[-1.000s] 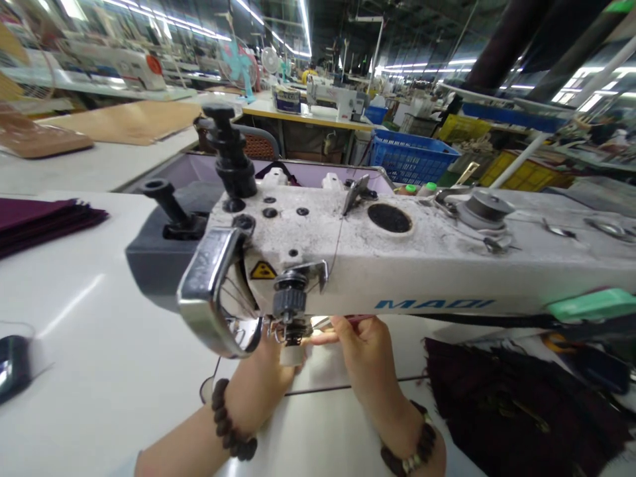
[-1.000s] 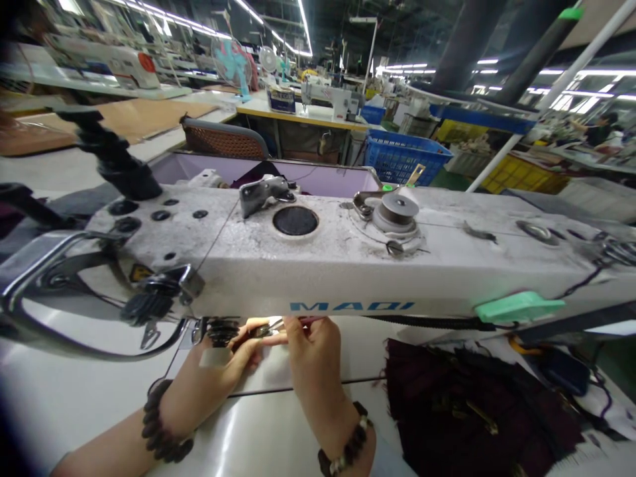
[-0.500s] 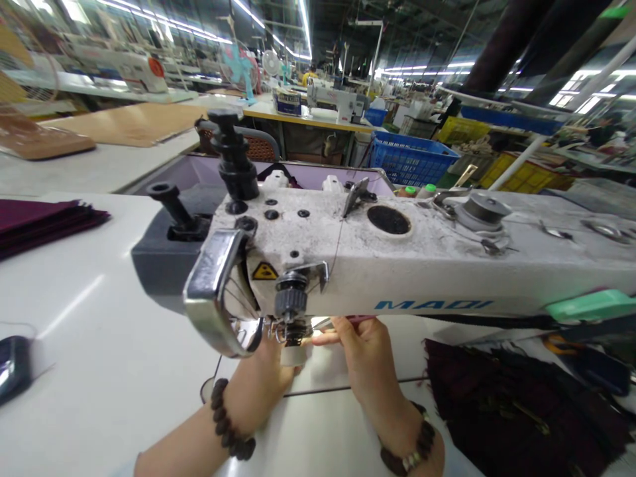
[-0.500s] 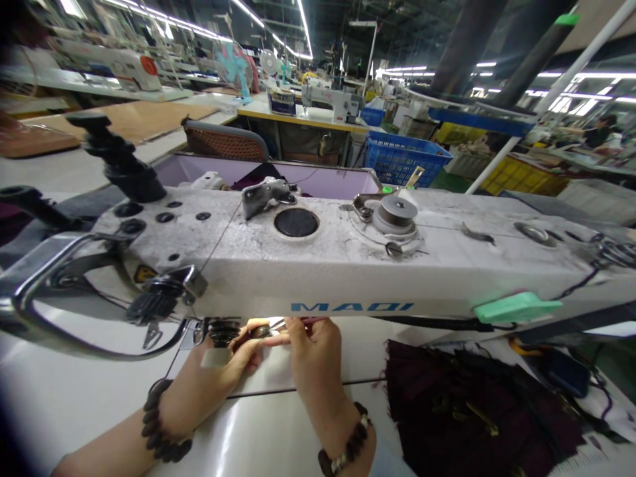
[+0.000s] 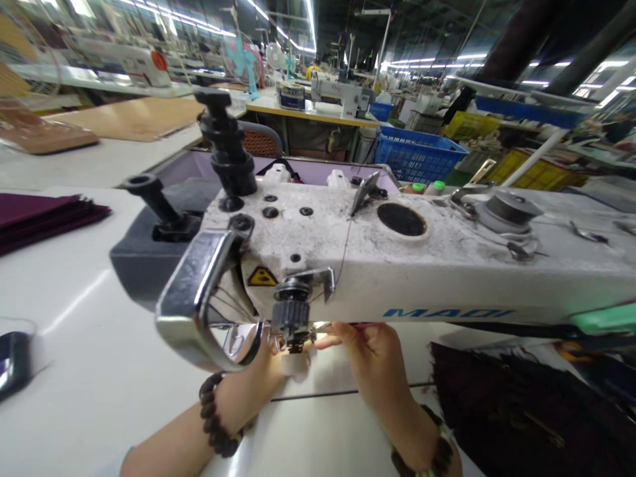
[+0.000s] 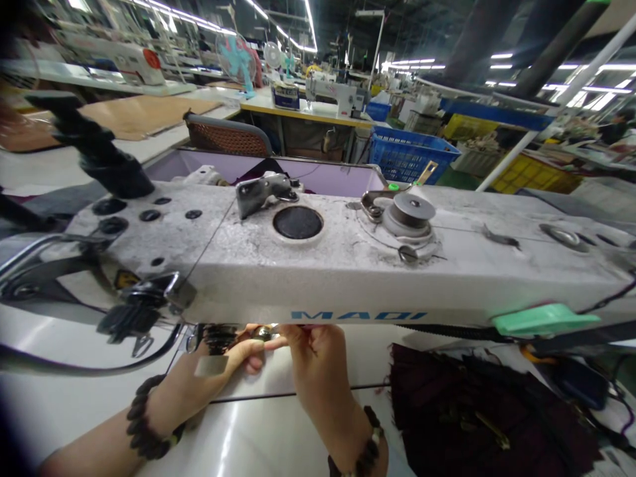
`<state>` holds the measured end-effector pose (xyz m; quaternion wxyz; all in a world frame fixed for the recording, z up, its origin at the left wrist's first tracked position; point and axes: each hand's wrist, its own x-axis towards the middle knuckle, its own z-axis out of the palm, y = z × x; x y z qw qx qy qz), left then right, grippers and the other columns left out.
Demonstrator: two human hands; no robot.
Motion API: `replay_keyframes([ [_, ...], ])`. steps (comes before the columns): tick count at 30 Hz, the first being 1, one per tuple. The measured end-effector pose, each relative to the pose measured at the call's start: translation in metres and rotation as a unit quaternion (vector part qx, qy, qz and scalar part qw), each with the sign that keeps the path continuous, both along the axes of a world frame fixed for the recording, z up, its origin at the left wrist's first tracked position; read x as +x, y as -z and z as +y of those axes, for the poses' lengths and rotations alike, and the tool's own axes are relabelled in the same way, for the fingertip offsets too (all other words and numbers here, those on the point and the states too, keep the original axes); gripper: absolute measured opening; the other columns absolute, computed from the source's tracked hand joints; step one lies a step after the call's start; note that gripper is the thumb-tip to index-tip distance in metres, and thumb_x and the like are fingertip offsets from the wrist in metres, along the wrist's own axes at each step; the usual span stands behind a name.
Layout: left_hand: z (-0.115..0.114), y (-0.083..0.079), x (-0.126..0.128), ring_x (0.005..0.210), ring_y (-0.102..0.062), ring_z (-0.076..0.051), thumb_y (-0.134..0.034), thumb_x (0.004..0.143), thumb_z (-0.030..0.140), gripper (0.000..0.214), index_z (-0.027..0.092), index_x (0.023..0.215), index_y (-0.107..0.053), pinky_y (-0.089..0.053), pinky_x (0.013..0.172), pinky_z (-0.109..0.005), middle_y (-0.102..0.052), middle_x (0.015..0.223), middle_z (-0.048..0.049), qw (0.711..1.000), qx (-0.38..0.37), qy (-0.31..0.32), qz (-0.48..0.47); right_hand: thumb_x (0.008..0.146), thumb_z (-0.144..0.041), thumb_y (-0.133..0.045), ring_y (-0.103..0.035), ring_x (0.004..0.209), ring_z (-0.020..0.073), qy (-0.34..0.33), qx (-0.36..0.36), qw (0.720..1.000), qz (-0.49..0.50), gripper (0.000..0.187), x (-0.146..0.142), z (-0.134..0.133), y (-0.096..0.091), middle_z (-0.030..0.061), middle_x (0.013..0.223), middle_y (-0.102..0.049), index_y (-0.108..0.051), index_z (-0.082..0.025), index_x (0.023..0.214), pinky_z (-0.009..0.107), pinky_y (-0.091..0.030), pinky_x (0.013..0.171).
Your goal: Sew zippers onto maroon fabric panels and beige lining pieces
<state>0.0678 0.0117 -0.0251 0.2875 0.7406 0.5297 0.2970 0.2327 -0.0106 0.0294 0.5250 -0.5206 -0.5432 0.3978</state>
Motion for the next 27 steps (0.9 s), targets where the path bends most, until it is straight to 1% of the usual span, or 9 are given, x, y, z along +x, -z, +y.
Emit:
replay_keyframes([
  [4, 0.0, -0.002, -0.001, 0.073, -0.062, -0.02, -0.051, 0.074, 0.034, 0.016, 0.022, 0.073, -0.062, -0.05, 0.077, -0.032, -0.063, 0.061, 0.0023, 1.0, -0.009, 0.015, 0.012, 0.083, -0.04, -0.052, -0.068, 0.067, 0.0178, -0.012, 0.003, 1.0, -0.004, 0.028, -0.001, 0.001, -0.003, 0.0045, 0.076, -0.071, -0.072, -0.021, 0.079, 0.022, -0.054, 0.06],
  [6, 0.002, -0.008, -0.001, 0.072, -0.062, -0.019, -0.05, 0.077, 0.035, 0.02, 0.022, 0.069, -0.063, -0.049, 0.08, -0.032, -0.063, 0.059, 0.0025, 0.998, -0.027, 0.047, 0.02, 0.082, -0.042, -0.053, -0.068, 0.066, 0.0179, -0.014, 0.0, 1.0, 0.007, 0.029, -0.001, 0.001, -0.003, 0.0045, 0.076, -0.071, -0.072, -0.021, 0.079, 0.023, -0.054, 0.06],
  [9, 0.006, -0.017, 0.001, 0.066, -0.061, -0.018, -0.043, 0.084, 0.036, 0.03, 0.023, 0.068, -0.066, -0.046, 0.084, -0.033, -0.063, 0.057, 0.0027, 0.992, -0.064, 0.1, 0.035, 0.082, -0.043, -0.052, -0.068, 0.067, 0.0185, -0.004, -0.012, 1.0, 0.016, 0.032, 0.0, 0.001, -0.001, 0.0041, 0.072, -0.071, -0.072, -0.022, 0.069, 0.024, -0.054, 0.06],
  [11, 0.007, -0.021, 0.002, 0.063, -0.061, -0.017, -0.041, 0.086, 0.036, 0.033, 0.023, 0.071, -0.068, -0.044, 0.086, -0.034, -0.063, 0.057, 0.0025, 0.99, -0.074, 0.116, 0.033, 0.083, -0.044, -0.051, -0.068, 0.068, 0.0189, 0.0, -0.017, 1.0, 0.016, 0.036, 0.0, 0.001, 0.0, 0.0039, 0.069, -0.071, -0.071, -0.023, 0.062, 0.025, -0.054, 0.06],
  [15, 0.007, -0.022, 0.002, 0.06, -0.061, -0.017, -0.043, 0.084, 0.034, 0.031, 0.022, 0.07, -0.067, -0.045, 0.085, -0.034, -0.063, 0.054, 0.0024, 0.992, -0.064, 0.11, -0.002, 0.081, -0.045, -0.053, -0.068, 0.065, 0.0198, 0.0, -0.009, 1.0, 0.018, 0.035, 0.0, 0.001, -0.001, 0.0032, 0.066, -0.07, -0.07, -0.024, 0.058, 0.028, -0.054, 0.061],
  [18, 0.005, -0.024, 0.002, 0.057, -0.061, -0.017, -0.042, 0.082, 0.034, 0.03, 0.021, 0.071, -0.067, -0.047, 0.082, -0.033, -0.062, 0.052, 0.0021, 0.993, -0.062, 0.102, -0.011, 0.081, -0.043, -0.053, -0.067, 0.064, 0.0187, 0.0, 0.001, 1.0, 0.025, 0.034, 0.0, 0.001, -0.001, 0.0028, 0.066, -0.07, -0.071, -0.024, 0.059, 0.027, -0.054, 0.061],
  [21, 0.005, -0.032, 0.004, 0.063, -0.063, -0.019, -0.041, 0.079, 0.036, 0.032, 0.021, 0.074, -0.068, -0.049, 0.078, -0.032, -0.063, 0.053, 0.0009, 0.993, -0.075, 0.094, -0.002, 0.082, -0.039, -0.053, -0.067, 0.069, 0.0177, -0.002, 0.007, 1.0, 0.024, 0.031, 0.0, 0.001, 0.0, 0.0027, 0.068, -0.07, -0.072, -0.025, 0.061, 0.025, -0.053, 0.065],
  [24, 0.006, -0.041, 0.008, 0.062, -0.062, -0.019, -0.041, 0.078, 0.037, 0.032, 0.022, 0.075, -0.07, -0.049, 0.076, -0.03, -0.062, 0.051, 0.0016, 0.99, -0.09, 0.111, -0.016, 0.082, -0.039, -0.054, -0.067, 0.068, 0.0178, 0.004, 0.006, 1.0, 0.027, 0.031, 0.0, 0.0, 0.001, 0.003, 0.068, -0.07, -0.072, -0.024, 0.061, 0.025, -0.053, 0.063],
  [27, 0.007, -0.047, 0.011, 0.06, -0.062, -0.018, -0.042, 0.076, 0.038, 0.032, 0.021, 0.068, -0.068, -0.05, 0.071, -0.029, -0.063, 0.051, 0.0014, 0.988, -0.101, 0.11, -0.035, 0.081, -0.042, -0.055, -0.067, 0.065, 0.0183, 0.0, 0.005, 0.999, 0.036, 0.033, 0.0, 0.0, -0.001, 0.0035, 0.066, -0.07, -0.071, -0.023, 0.059, 0.025, -0.054, 0.06],
])
